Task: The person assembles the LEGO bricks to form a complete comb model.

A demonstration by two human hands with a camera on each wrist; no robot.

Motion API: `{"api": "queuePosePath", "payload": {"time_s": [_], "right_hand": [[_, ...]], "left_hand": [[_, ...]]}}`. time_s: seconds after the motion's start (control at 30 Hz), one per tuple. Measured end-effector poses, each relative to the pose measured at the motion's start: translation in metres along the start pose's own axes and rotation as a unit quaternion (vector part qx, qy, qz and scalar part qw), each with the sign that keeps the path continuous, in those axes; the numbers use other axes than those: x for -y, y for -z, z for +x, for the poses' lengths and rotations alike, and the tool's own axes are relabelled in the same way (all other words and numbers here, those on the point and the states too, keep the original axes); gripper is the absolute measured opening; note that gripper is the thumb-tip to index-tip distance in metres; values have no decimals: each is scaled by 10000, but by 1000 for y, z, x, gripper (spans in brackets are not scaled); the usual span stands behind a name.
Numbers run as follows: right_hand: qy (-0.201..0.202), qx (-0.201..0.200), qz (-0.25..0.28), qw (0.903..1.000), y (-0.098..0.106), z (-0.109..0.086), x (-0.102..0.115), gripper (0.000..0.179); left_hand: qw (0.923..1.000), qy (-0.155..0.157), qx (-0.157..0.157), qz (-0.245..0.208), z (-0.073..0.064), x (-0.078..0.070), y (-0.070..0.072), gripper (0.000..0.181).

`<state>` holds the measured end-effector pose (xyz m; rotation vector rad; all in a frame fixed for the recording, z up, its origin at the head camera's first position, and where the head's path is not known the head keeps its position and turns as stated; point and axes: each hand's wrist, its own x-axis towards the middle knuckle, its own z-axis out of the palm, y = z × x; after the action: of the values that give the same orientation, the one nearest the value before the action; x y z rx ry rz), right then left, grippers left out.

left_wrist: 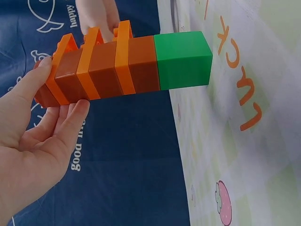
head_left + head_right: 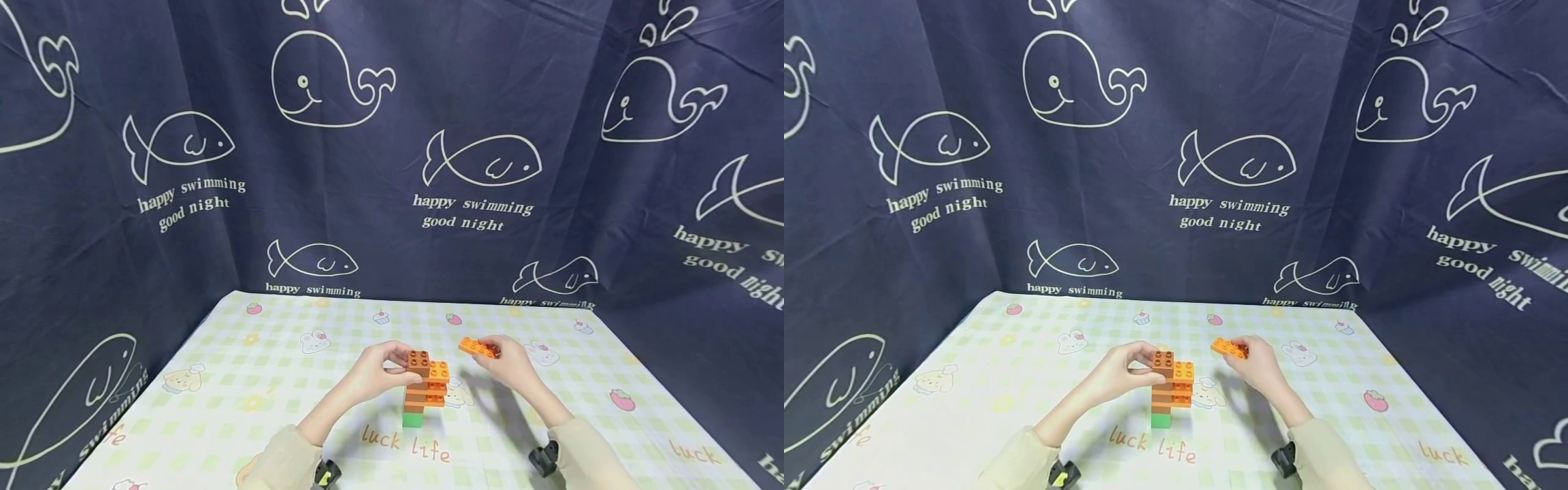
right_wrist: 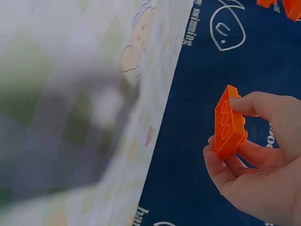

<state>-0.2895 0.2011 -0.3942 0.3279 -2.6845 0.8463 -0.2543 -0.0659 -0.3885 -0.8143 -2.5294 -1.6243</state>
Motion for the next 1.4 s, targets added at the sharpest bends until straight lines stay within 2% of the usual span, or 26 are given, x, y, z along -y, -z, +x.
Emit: {"api": "queuePosePath", "payload": {"time_s": [0.3, 0.77, 1.4], "right_hand": [[156, -107, 147, 9997, 5, 0, 16, 35], [787, -304, 328, 9959, 11, -4, 39, 35], [1298, -240, 401, 9904, 24, -14, 73, 35]], "left_hand": [[10000, 0, -3, 6, 1, 1, -1, 41], [10000, -10, 4, -16, 1, 2, -1, 40], [10000, -23, 19, -26, 0, 3, -1, 40]]}}
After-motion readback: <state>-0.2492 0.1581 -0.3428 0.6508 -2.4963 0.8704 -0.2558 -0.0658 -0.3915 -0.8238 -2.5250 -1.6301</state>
